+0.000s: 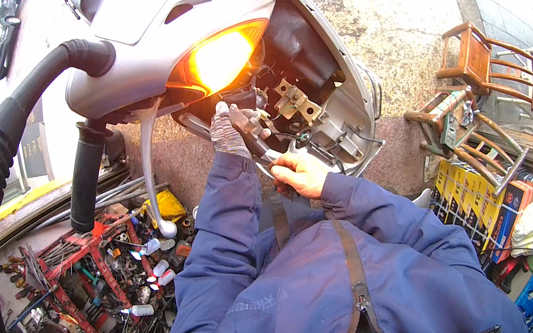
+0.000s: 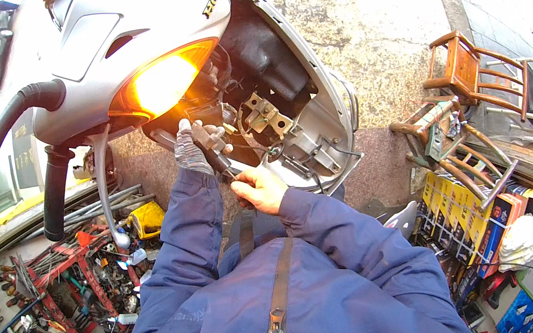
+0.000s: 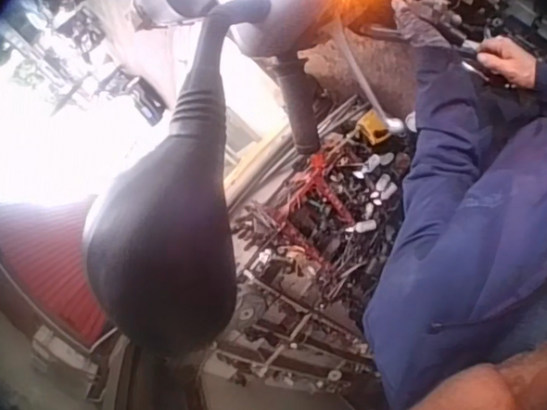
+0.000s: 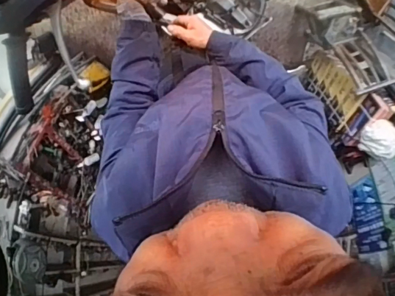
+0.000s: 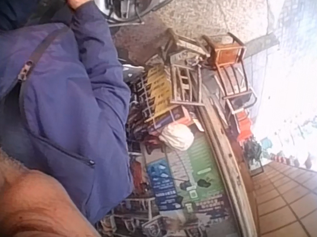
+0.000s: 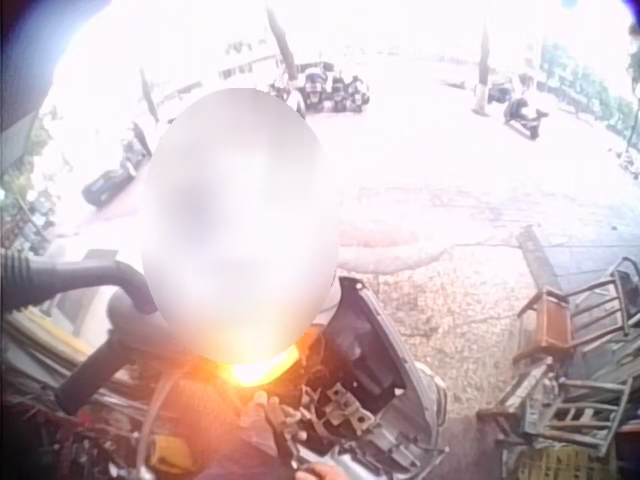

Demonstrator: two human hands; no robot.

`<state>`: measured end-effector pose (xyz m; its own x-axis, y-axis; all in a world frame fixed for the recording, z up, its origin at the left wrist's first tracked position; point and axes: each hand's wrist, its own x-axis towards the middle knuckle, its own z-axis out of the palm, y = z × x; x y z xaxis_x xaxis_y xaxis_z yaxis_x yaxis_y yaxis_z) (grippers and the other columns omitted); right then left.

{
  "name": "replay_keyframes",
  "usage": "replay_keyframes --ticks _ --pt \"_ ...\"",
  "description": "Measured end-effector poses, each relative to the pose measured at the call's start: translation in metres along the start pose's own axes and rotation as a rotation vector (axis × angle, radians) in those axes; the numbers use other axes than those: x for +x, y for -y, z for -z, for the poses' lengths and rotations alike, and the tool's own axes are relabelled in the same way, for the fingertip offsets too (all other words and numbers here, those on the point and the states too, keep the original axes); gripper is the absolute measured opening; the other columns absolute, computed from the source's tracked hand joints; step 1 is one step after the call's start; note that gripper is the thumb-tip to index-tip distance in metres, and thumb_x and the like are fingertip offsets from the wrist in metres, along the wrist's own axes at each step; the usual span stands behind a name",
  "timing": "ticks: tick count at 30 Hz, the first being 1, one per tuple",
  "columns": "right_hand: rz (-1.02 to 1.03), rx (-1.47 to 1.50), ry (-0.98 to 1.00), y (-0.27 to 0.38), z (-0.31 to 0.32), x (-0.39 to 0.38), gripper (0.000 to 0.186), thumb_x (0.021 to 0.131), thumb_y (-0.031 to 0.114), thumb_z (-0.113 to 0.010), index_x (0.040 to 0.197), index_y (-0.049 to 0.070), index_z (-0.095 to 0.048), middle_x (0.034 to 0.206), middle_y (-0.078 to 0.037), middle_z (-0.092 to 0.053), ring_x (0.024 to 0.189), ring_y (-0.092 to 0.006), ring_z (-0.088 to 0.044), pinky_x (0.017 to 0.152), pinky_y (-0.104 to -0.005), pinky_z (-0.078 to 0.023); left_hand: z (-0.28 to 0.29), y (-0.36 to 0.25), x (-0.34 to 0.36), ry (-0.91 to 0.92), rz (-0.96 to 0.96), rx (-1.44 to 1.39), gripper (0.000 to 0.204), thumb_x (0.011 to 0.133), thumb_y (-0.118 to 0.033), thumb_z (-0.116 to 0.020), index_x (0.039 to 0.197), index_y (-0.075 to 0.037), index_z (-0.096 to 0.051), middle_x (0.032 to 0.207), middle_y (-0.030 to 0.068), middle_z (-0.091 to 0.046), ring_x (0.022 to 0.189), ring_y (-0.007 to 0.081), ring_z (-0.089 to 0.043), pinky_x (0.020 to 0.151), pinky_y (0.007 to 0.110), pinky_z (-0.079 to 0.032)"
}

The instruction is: The person works on the front turn signal of a scooter, repeatedly disconnecting and reconnecting the wiring harness. They apply a substance from a small container to the connector contacts using a thin tool, then reattach the harness and test the light. The person repeats this cycle several times.

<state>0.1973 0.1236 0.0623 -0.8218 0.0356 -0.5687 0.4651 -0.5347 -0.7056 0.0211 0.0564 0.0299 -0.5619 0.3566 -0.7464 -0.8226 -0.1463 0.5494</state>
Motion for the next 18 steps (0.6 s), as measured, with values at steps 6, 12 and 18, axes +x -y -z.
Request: replay_keyframes --ticks 6,12,18 --pt "0.036 -0.001 0.003 -0.009 0.002 0.006 0.026 0.093 0.023 -0.058 0.103 -0.001 -0.058 0.075 -0.002 -0.058 0.065 -0.0094 -0.055 0.060 -0.0260 -0.047 -0.003 -0.003 -0.008 0.065 0.005 -0.076 0.049 0.087 -0.062 -0.047 0.097 -0.014 -0.050 0.074 0.0134 -0.062 0.058 0.0275 -0.059 0.050 0.049 -0.051" --pt "0.047 -0.044 0.006 -0.015 0.005 0.010 0.028 0.092 0.024 -0.059 0.105 -0.001 -0.059 0.075 -0.002 -0.059 0.064 -0.0092 -0.055 0.059 -0.0259 -0.047 0.004 -0.004 -0.001 0.052 0.041 -0.057 0.053 0.084 -0.064 -0.050 0.099 -0.013 -0.050 0.075 0.0138 -0.062 0.060 0.0276 -0.060 0.051 0.051 -0.052" --pt "0.030 -0.034 0.006 -0.013 0.004 0.011 0.030 0.092 0.025 -0.060 0.106 -0.001 -0.058 0.075 -0.002 -0.059 0.064 -0.0090 -0.055 0.059 -0.0258 -0.047 0.006 0.001 0.012 0.001 -0.093 0.086 0.042 0.089 -0.052 -0.053 0.098 -0.012 -0.047 0.073 0.0145 -0.061 0.058 0.0264 -0.058 0.051 0.050 -0.053"
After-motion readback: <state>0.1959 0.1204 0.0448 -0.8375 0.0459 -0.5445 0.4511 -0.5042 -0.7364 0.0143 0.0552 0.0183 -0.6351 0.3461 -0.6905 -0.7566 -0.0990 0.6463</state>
